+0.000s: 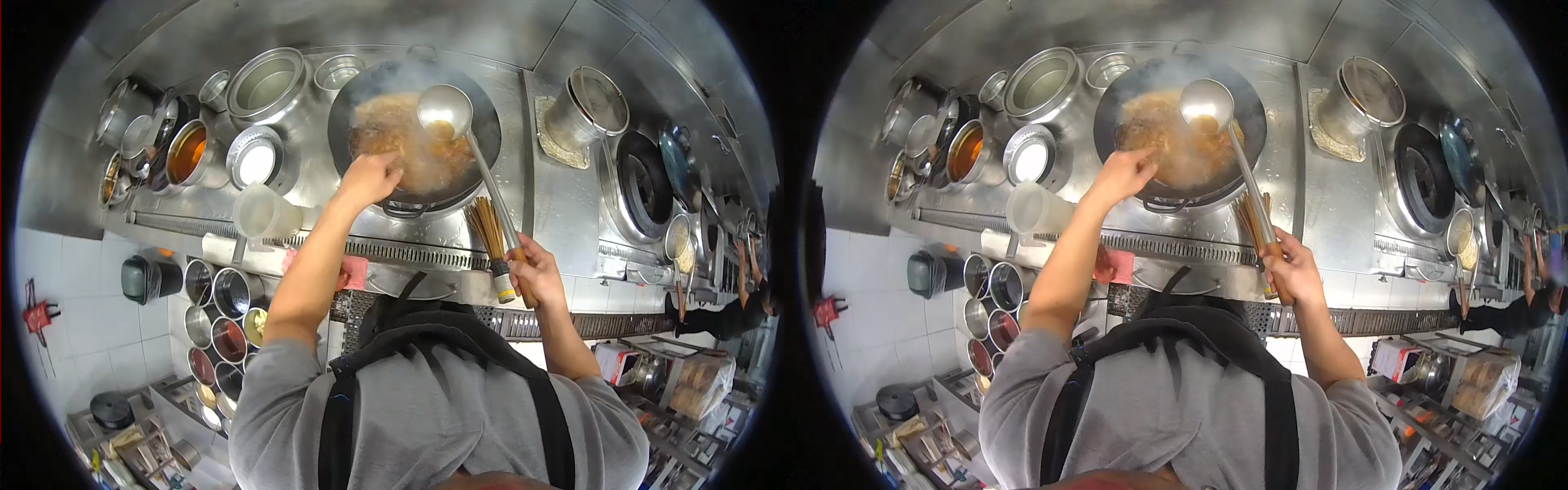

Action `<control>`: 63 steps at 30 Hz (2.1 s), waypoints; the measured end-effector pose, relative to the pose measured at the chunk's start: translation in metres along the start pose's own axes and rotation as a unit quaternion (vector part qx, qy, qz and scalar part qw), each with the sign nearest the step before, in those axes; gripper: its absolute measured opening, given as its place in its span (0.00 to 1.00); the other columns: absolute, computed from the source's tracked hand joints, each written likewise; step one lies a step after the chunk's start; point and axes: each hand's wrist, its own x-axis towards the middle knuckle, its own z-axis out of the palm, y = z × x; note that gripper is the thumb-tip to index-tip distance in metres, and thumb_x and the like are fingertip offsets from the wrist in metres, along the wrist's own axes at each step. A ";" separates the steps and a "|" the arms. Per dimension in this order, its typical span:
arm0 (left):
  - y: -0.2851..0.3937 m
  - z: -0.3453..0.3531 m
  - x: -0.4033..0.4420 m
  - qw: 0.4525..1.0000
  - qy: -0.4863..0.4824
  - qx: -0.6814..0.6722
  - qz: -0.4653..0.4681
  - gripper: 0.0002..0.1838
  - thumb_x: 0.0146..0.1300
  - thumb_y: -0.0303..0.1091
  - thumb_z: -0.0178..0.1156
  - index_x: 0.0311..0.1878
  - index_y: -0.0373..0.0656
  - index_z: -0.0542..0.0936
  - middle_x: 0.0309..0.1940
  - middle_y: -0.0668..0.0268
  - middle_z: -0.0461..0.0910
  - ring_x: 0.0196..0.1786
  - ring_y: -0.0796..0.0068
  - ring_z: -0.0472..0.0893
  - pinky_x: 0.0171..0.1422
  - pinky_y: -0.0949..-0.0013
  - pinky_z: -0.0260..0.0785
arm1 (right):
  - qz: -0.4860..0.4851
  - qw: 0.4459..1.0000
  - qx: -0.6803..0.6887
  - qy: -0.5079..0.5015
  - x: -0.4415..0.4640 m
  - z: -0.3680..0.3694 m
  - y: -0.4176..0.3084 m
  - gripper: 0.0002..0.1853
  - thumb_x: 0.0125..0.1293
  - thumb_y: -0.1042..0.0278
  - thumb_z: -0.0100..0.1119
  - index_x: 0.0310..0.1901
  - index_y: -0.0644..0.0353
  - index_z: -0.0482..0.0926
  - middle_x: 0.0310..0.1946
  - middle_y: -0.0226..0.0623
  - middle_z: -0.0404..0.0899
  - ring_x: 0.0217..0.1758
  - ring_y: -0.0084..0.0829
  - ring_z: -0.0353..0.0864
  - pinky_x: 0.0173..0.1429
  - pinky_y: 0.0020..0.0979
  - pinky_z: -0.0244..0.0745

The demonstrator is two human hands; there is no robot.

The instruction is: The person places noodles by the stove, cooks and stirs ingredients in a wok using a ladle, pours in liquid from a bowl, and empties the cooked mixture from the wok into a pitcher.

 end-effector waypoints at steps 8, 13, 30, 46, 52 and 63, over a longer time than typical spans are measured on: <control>0.008 0.033 0.091 0.977 -0.127 0.164 0.051 0.29 0.63 0.34 0.50 0.69 0.51 0.69 0.53 0.54 0.81 0.57 0.52 0.79 0.62 0.53 0.71 | 0.013 0.997 0.052 0.048 -0.044 0.045 -0.023 0.36 0.57 0.83 0.56 0.70 0.69 0.61 0.40 0.41 0.78 0.22 0.25 0.75 0.19 0.24 0.71; -0.001 0.030 0.089 0.974 -0.139 0.159 0.080 0.22 0.63 0.33 0.52 0.62 0.50 0.77 0.46 0.55 0.84 0.52 0.54 0.82 0.57 0.53 0.73 | 0.018 0.997 0.046 0.053 -0.057 0.051 -0.016 0.36 0.57 0.85 0.56 0.70 0.69 0.61 0.41 0.41 0.77 0.23 0.24 0.76 0.20 0.24 0.71; 0.052 -0.142 -0.085 0.782 -0.180 -0.529 0.276 0.07 0.63 0.29 0.60 0.40 0.35 0.81 0.31 0.59 0.82 0.26 0.64 0.79 0.28 0.68 0.71 | -0.157 0.786 -0.590 0.096 -0.020 0.007 0.042 0.28 0.50 0.81 0.63 0.57 0.57 0.76 0.40 0.43 0.79 0.37 0.49 0.81 0.41 0.45 0.77; -0.002 0.099 -0.046 0.985 -0.034 0.092 0.145 0.16 0.64 0.40 0.60 0.23 0.40 0.76 0.19 0.55 0.78 0.26 0.49 0.79 0.36 0.51 0.71 | -0.020 0.917 -0.072 0.393 -0.088 -0.026 0.203 0.12 0.64 0.69 0.63 0.46 0.67 0.82 0.29 0.44 0.83 0.32 0.26 0.81 0.39 0.29 0.75; 0.006 0.124 -0.052 0.978 -0.003 0.183 0.103 0.17 0.62 0.37 0.62 0.20 0.40 0.73 0.16 0.58 0.75 0.24 0.51 0.77 0.35 0.53 0.69 | 0.163 0.897 -0.237 0.335 -0.053 -0.045 0.354 0.15 0.65 0.61 0.61 0.41 0.68 0.81 0.27 0.53 0.81 0.32 0.48 0.83 0.38 0.40 0.75; -0.014 0.144 -0.058 0.965 0.115 0.216 0.094 0.25 0.64 0.34 0.66 0.17 0.36 0.63 0.11 0.67 0.59 0.19 0.78 0.55 0.23 0.65 0.49 | 0.013 0.942 -0.136 0.308 0.044 -0.027 0.485 0.24 0.61 0.68 0.57 0.60 0.56 0.74 0.62 0.49 0.74 0.65 0.50 0.71 0.64 0.40 0.71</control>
